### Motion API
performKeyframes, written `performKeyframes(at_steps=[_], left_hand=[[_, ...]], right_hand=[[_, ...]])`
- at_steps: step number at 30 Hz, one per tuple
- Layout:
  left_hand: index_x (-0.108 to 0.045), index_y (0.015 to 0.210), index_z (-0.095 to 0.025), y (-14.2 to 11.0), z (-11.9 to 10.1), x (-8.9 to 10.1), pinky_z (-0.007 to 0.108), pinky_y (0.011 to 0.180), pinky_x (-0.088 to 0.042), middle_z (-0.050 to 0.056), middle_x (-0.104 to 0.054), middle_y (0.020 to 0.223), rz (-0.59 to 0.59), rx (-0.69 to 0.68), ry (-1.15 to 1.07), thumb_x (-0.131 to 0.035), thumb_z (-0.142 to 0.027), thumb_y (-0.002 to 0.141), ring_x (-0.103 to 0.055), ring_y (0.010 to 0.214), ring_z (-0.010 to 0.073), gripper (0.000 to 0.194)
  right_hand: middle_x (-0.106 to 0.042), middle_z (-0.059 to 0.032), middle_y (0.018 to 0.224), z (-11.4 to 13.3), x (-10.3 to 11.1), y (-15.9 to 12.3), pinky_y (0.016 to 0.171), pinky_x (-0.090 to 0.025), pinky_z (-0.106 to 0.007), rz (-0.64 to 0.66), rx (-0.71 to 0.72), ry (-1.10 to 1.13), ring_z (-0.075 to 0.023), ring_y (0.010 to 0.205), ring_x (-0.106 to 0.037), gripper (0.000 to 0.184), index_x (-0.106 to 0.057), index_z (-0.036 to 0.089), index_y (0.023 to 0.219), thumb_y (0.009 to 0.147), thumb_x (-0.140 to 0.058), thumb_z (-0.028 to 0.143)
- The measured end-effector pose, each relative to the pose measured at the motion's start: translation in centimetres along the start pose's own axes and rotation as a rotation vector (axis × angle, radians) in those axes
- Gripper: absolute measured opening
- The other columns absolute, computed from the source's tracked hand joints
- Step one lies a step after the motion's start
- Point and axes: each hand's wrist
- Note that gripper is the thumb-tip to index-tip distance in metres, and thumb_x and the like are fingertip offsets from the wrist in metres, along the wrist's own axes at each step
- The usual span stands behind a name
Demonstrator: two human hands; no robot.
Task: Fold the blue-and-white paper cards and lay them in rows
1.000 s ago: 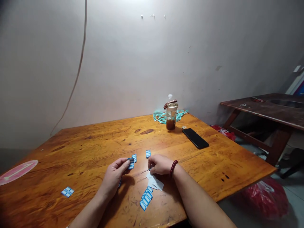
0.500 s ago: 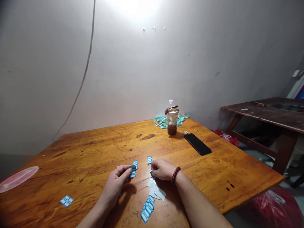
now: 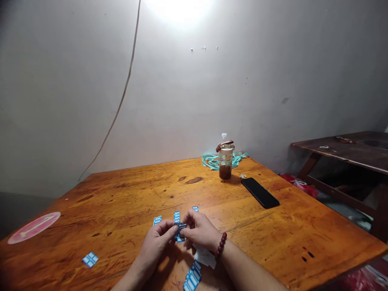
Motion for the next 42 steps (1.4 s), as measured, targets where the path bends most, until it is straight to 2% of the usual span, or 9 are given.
performKeyframes(at_steps=[6, 15, 23, 26, 29, 32, 35, 38, 42], left_hand=[[-0.062, 0.073, -0.011, -0.1, 0.2, 0.1, 0.018, 0.047, -0.030, 0.001, -0.056, 0.058, 0.050, 0.036, -0.083, -0.060, -0.034, 0.068, -0.044, 0.050, 0.0072, 0.024], [-0.061, 0.071, -0.012, 0.1, 0.5, 0.2, 0.018, 0.047, -0.030, 0.000, -0.056, 0.057, 0.047, 0.045, -0.085, -0.061, -0.035, 0.067, -0.044, 0.049, 0.0069, 0.023], [-0.062, 0.071, -0.012, 0.0, 0.1, 0.0, 0.018, 0.047, -0.032, 0.000, -0.057, 0.058, 0.047, 0.081, -0.082, -0.065, -0.033, 0.063, -0.046, 0.049, 0.0074, 0.023], [-0.063, 0.072, -0.011, 0.0, -0.3, -0.1, 0.019, 0.051, -0.036, 0.003, -0.061, 0.063, 0.070, 0.096, -0.044, -0.065, -0.031, 0.061, -0.049, 0.054, 0.0093, 0.023], [-0.063, 0.071, -0.012, 0.0, -0.6, 0.1, 0.019, 0.051, -0.036, 0.002, -0.061, 0.063, 0.051, 0.087, -0.017, -0.065, -0.031, 0.062, -0.049, 0.053, 0.0093, 0.021], [-0.062, 0.071, -0.013, 0.1, -0.7, 0.4, 0.017, 0.047, -0.035, -0.001, -0.058, 0.058, -0.002, 0.094, -0.037, -0.064, -0.031, 0.063, -0.047, 0.049, 0.0072, 0.020], [-0.060, 0.072, -0.013, 0.1, -0.7, 0.6, 0.016, 0.046, -0.035, -0.002, -0.056, 0.057, -0.035, 0.097, -0.052, -0.064, -0.031, 0.063, -0.046, 0.048, 0.0062, 0.020], [-0.059, 0.072, -0.013, 0.1, -0.6, 0.6, 0.016, 0.047, -0.036, -0.001, -0.056, 0.058, -0.042, 0.098, -0.045, -0.063, -0.030, 0.064, -0.046, 0.050, 0.0062, 0.020], [-0.059, 0.072, -0.013, 0.0, -0.6, 0.6, 0.015, 0.047, -0.037, -0.001, -0.055, 0.059, -0.035, 0.089, -0.052, -0.063, -0.029, 0.065, -0.047, 0.050, 0.0057, 0.019]], right_hand=[[-0.047, 0.0048, 0.058, 0.0, 0.6, 0.3, 0.046, -0.037, -0.016, -0.088, 0.080, -0.005, -0.0058, 0.051, -0.045, 0.015, -0.049, 0.015, 0.064, 0.064, -0.059, 0.026], [-0.049, 0.0059, 0.057, 0.1, 0.3, 0.2, 0.037, -0.035, -0.015, -0.011, -0.034, 0.084, -0.0064, 0.041, -0.050, 0.014, -0.045, 0.016, 0.069, 0.064, -0.056, 0.023], [-0.049, 0.0068, 0.053, 0.5, -0.1, 0.0, 0.037, -0.034, -0.014, 0.013, -0.070, 0.129, -0.0065, 0.040, -0.051, 0.018, -0.044, 0.016, 0.069, 0.064, -0.058, 0.027], [-0.052, 0.0047, 0.060, 0.3, 0.6, 0.0, 0.042, -0.038, -0.016, 0.074, -0.049, 0.122, -0.0079, 0.047, -0.054, 0.019, -0.045, 0.017, 0.074, 0.066, -0.057, 0.030], [-0.054, 0.0022, 0.072, 0.5, 2.7, -0.3, 0.049, -0.041, -0.019, 0.166, -0.034, -0.026, -0.0089, 0.057, -0.054, 0.025, -0.048, 0.017, 0.087, 0.068, -0.056, 0.032], [-0.052, 0.0026, 0.071, 1.1, 4.9, -1.0, 0.051, -0.037, -0.018, 0.297, -0.043, -0.415, -0.0089, 0.060, -0.049, 0.034, -0.052, 0.018, 0.091, 0.061, -0.063, 0.030], [-0.052, 0.0015, 0.076, 1.7, 5.6, -1.7, 0.055, -0.035, -0.020, 0.396, 0.024, -0.750, -0.0113, 0.067, -0.047, 0.042, -0.056, 0.019, 0.091, 0.053, -0.069, 0.033], [-0.052, 0.0007, 0.082, 1.8, 4.8, -1.9, 0.059, -0.033, -0.021, 0.361, 0.131, -0.944, -0.0141, 0.074, -0.046, 0.041, -0.059, 0.022, 0.088, 0.051, -0.070, 0.035], [-0.053, 0.0000, 0.080, 1.3, 3.2, -1.5, 0.058, -0.031, -0.020, 0.163, 0.143, -0.927, -0.0119, 0.070, -0.047, 0.025, -0.058, 0.022, 0.090, 0.066, -0.057, 0.031]])
Point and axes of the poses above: each hand's wrist, its own y-axis towards the middle knuckle, its own x-axis out of the back of the hand, z = x × y
